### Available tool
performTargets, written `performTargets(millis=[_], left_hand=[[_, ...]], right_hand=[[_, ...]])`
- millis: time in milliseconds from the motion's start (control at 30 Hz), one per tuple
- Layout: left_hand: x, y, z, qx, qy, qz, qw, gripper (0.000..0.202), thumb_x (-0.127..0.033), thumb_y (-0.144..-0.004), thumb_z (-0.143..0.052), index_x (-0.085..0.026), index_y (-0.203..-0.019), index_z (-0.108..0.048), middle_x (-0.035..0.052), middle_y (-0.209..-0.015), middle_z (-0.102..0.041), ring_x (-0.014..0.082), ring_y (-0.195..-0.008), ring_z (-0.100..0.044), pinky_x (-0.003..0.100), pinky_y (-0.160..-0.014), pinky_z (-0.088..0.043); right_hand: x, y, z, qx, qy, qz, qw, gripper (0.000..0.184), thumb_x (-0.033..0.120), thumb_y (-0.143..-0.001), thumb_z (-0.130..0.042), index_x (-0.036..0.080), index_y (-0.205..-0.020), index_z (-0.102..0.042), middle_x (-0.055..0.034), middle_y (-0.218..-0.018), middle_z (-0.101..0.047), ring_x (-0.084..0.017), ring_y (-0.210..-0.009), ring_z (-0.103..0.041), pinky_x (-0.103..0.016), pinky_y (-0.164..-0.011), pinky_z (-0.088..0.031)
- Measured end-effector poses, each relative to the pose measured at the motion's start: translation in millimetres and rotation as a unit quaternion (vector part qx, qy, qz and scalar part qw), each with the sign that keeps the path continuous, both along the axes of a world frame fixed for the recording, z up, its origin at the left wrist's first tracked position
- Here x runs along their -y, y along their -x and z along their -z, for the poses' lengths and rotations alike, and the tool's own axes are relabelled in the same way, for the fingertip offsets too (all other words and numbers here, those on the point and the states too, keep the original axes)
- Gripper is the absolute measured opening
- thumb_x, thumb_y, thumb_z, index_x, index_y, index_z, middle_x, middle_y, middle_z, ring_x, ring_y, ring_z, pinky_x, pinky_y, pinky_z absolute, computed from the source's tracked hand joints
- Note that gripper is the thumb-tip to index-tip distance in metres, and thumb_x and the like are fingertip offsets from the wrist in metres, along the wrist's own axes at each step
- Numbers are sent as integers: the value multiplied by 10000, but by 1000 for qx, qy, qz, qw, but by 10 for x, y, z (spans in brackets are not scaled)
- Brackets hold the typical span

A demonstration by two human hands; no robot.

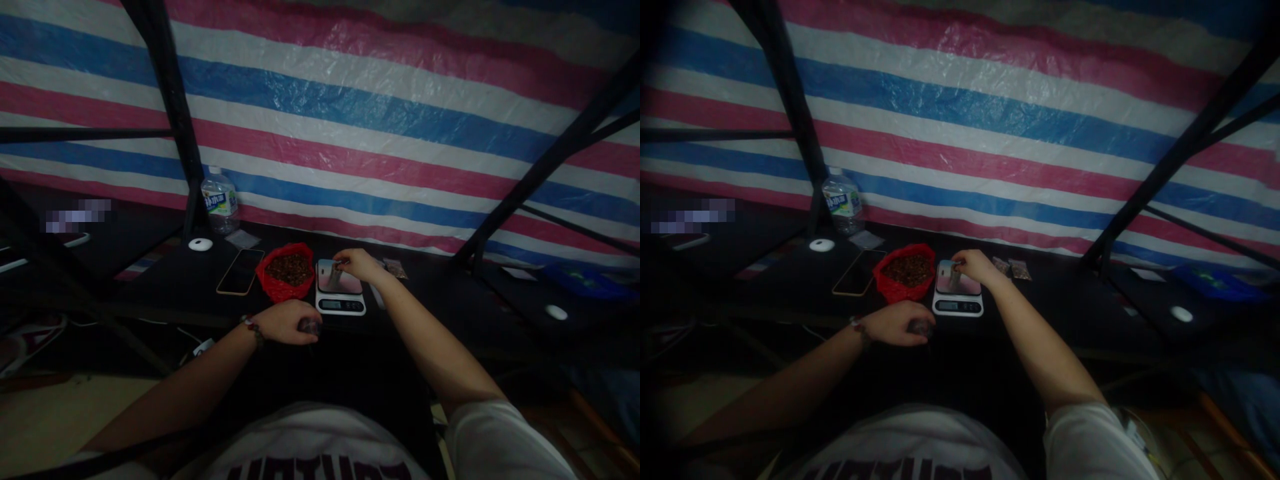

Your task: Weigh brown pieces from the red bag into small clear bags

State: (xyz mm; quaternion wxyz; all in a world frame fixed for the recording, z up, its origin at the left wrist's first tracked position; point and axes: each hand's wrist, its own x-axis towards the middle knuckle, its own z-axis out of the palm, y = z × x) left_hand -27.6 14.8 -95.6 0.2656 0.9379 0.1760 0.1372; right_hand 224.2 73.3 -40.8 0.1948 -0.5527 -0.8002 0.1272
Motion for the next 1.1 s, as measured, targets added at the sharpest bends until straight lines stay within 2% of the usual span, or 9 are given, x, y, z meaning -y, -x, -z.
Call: performTargets(millis=[167, 300, 400, 500, 600, 767, 900, 1000, 1100], left_hand=[[5, -3, -21, -11, 2, -2, 1000, 321, -359, -771, -658, -185, -1041, -658, 40, -911, -675, 153, -771, -626, 215, -680, -453], [9, -6, -35, -12, 1, -5, 1000, 321, -361, -767, -662, -187, -1036, -663, 40, -909, -678, 153, -762, -627, 215, -676, -451], [7, -5, -37, -10, -2, -5, 1000, 318, -364, -769, -660, -183, -1031, -664, 42, -915, -677, 152, -760, -627, 216, -675, -451], [6, -4, -37, -7, -3, -2, 1000, 315, -363, -774, -656, -182, -1033, -663, 44, -918, -679, 152, -763, -626, 217, -681, -452], [7, -6, -38, -4, -1, -2, 1000, 319, -361, -774, -659, -183, -1040, -662, 42, -917, -679, 151, -768, -624, 217, -684, -451], [2, -16, -39, 2, -10, -8, 1000, 297, -344, -783, -649, -185, -1034, -660, 41, -923, -669, 159, -809, -618, 231, -729, -454], [-17, -41, -2, 37, -42, -73, 996, 280, -340, -789, -631, -185, -1021, -651, 65, -990, -645, 197, -931, -594, 287, -851, -448], [-26, -69, 48, 60, -50, -122, 989, 277, -336, -795, -621, -178, -1022, -639, 81, -1038, -637, 211, -977, -580, 306, -894, -441], [-23, -94, 85, 61, -53, -123, 989, 281, -335, -786, -630, -174, -1016, -638, 82, -1044, -637, 216, -985, -578, 311, -902, -443]], right_hand=[[-7, -33, 2, -6, -15, -2, 1000, 225, 108, -792, -626, 156, -997, -706, -67, -983, -726, -160, -864, -670, -258, -796, -499], [-55, -90, 65, -21, -35, -4, 999, 265, 57, -823, -531, 157, -994, -707, -65, -1029, -719, -157, -948, -658, -274, -877, -484], [-95, -149, 97, -51, -34, 17, 998, 331, 26, -826, -457, 163, -996, -706, -61, -1040, -717, -150, -945, -659, -275, -857, -498], [-98, -167, 69, -77, -40, 52, 995, 369, 27, -822, -419, 167, -1013, -703, -59, -1014, -720, -142, -844, -671, -276, -790, -519], [-68, -58, -8, -71, -75, 49, 993, 336, 72, -837, -446, 176, -1031, -700, -55, -1013, -717, -154, -879, -664, -291, -833, -501], [-84, 400, -84, 109, -61, -61, 990, 243, 178, -835, -560, 190, -1017, -720, -77, -1063, -707, -214, -1018, -616, -316, -915, -440], [-204, 746, -13, 279, -4, -17, 960, 244, 194, -842, -542, 161, -1004, -722, -159, -1080, -687, -311, -1099, -544, -434, -915, -412], [-308, 914, 90, 312, 24, 8, 950, 257, 162, -817, -563, 126, -1024, -711, -203, -1104, -668, -338, -1124, -516, -494, -934, -381], [-382, 1034, 189, 325, 45, 20, 944, 263, 130, -783, -592, 125, -1014, -717, -210, -1104, -668, -344, -1136, -508, -511, -947, -365]])
